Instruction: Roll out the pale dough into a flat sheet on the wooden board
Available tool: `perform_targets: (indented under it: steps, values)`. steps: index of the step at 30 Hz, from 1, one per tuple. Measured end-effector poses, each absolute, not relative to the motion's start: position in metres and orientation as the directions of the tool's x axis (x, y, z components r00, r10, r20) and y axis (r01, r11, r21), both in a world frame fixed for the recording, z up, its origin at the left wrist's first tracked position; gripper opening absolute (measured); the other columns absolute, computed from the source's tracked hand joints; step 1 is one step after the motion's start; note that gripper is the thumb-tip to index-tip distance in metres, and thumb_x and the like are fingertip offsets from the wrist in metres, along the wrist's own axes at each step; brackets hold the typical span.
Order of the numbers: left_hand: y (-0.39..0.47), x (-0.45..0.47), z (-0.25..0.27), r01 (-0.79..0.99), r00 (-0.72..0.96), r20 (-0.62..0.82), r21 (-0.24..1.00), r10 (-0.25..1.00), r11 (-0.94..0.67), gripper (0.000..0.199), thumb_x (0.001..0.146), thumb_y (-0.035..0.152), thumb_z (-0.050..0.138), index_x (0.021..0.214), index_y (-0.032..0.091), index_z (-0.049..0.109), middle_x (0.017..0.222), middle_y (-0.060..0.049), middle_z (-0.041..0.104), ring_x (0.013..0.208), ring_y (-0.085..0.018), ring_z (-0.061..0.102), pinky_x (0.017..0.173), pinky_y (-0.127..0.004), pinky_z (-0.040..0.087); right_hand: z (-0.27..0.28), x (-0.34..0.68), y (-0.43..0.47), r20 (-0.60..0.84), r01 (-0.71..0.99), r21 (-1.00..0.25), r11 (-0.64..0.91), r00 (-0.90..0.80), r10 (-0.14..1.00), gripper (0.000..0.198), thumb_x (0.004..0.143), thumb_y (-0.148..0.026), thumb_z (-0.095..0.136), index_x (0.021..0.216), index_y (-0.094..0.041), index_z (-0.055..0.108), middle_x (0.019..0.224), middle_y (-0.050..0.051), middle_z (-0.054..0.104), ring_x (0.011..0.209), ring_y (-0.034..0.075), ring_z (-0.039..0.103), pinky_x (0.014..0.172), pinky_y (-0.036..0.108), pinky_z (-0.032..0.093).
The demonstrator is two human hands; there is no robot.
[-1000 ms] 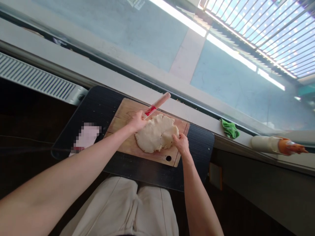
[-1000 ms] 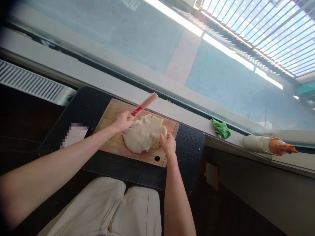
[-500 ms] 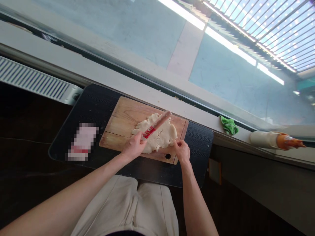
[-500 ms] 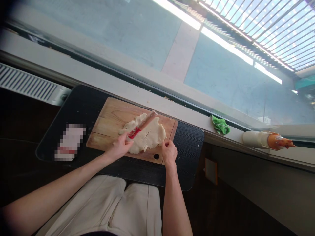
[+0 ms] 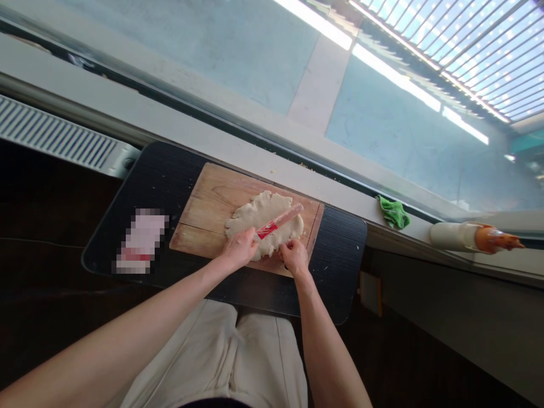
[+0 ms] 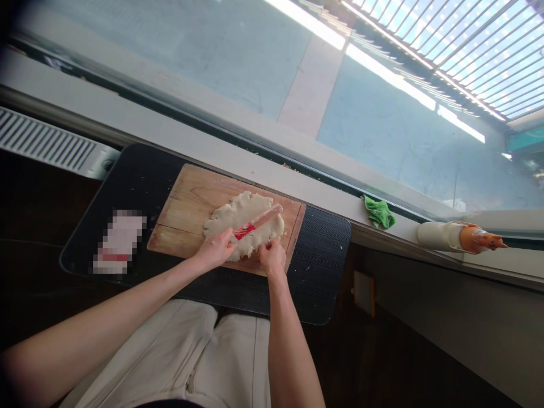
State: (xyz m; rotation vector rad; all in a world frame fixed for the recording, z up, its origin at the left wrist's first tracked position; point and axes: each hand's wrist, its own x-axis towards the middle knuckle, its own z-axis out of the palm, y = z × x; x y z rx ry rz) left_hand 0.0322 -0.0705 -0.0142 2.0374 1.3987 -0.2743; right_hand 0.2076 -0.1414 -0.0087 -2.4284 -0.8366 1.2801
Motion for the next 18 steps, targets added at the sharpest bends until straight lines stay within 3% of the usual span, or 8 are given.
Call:
perform_targets:
  steps: [5, 8, 11, 14, 18]
  values:
    - [-0.072, 0.027, -0.002, 0.888, 0.44, -0.526, 0.377, 0.728, -0.264, 0.016, 0.082, 0.028, 0.048, 0.095, 0.021, 0.054, 0.078, -0.007, 0.066, 0.075, -0.025, 0.065, 0.059, -0.028, 0.038, 0.019, 0.216, -0.144, -0.579, 0.519, -0.495, -0.697, 0.401, 0.71, 0.014, 0.08, -0.029, 0.054, 0.08, -0.024, 0.067, 0.072, -0.001, 0.068, 0.069, 0.015, 0.062, 0.065, 0.023, 0.042]
    - [-0.076, 0.015, 0.009, 0.81, 0.578, -0.48, 0.436, 0.66, -0.392, 0.016, 0.081, 0.028, 0.051, 0.095, 0.023, 0.055, 0.082, -0.005, 0.066, 0.077, -0.023, 0.063, 0.062, -0.029, 0.039, 0.037, 0.237, -0.156, -0.298, 0.577, -0.542, -0.61, 0.548, 0.782, 0.023, 0.087, -0.032, 0.045, 0.095, -0.023, 0.065, 0.084, 0.0, 0.068, 0.077, 0.015, 0.061, 0.072, 0.024, 0.043]
    - [-0.078, 0.01, 0.016, 0.698, 0.716, -0.416, 0.453, 0.561, -0.555, 0.018, 0.075, 0.02, 0.057, 0.093, 0.024, 0.058, 0.089, -0.005, 0.064, 0.085, -0.023, 0.061, 0.071, -0.031, 0.042, 0.035, 0.25, -0.157, -0.067, 0.672, -0.524, -0.523, 0.58, 0.812, 0.024, 0.089, -0.027, 0.041, 0.095, -0.019, 0.064, 0.094, 0.005, 0.064, 0.089, 0.017, 0.057, 0.082, 0.027, 0.041]
    - [-0.076, 0.014, 0.015, 0.651, 0.759, -0.335, 0.413, 0.558, -0.637, 0.022, 0.073, 0.017, 0.059, 0.095, 0.023, 0.061, 0.097, -0.008, 0.062, 0.094, -0.024, 0.057, 0.081, -0.035, 0.042, 0.013, 0.241, -0.147, -0.019, 0.759, -0.48, -0.44, 0.493, 0.87, 0.022, 0.087, -0.02, 0.042, 0.091, -0.018, 0.064, 0.096, 0.007, 0.062, 0.094, 0.018, 0.053, 0.087, 0.03, 0.039]
    - [-0.077, 0.011, 0.002, 0.641, 0.752, -0.162, 0.403, 0.639, -0.653, 0.03, 0.082, 0.029, 0.054, 0.11, 0.019, 0.06, 0.117, -0.013, 0.057, 0.111, -0.028, 0.051, 0.096, -0.044, 0.038, -0.017, 0.209, -0.14, -0.03, 0.808, -0.424, -0.408, 0.438, 0.898, 0.023, 0.087, -0.017, 0.042, 0.096, -0.019, 0.063, 0.096, 0.007, 0.06, 0.094, 0.02, 0.05, 0.088, 0.031, 0.036]
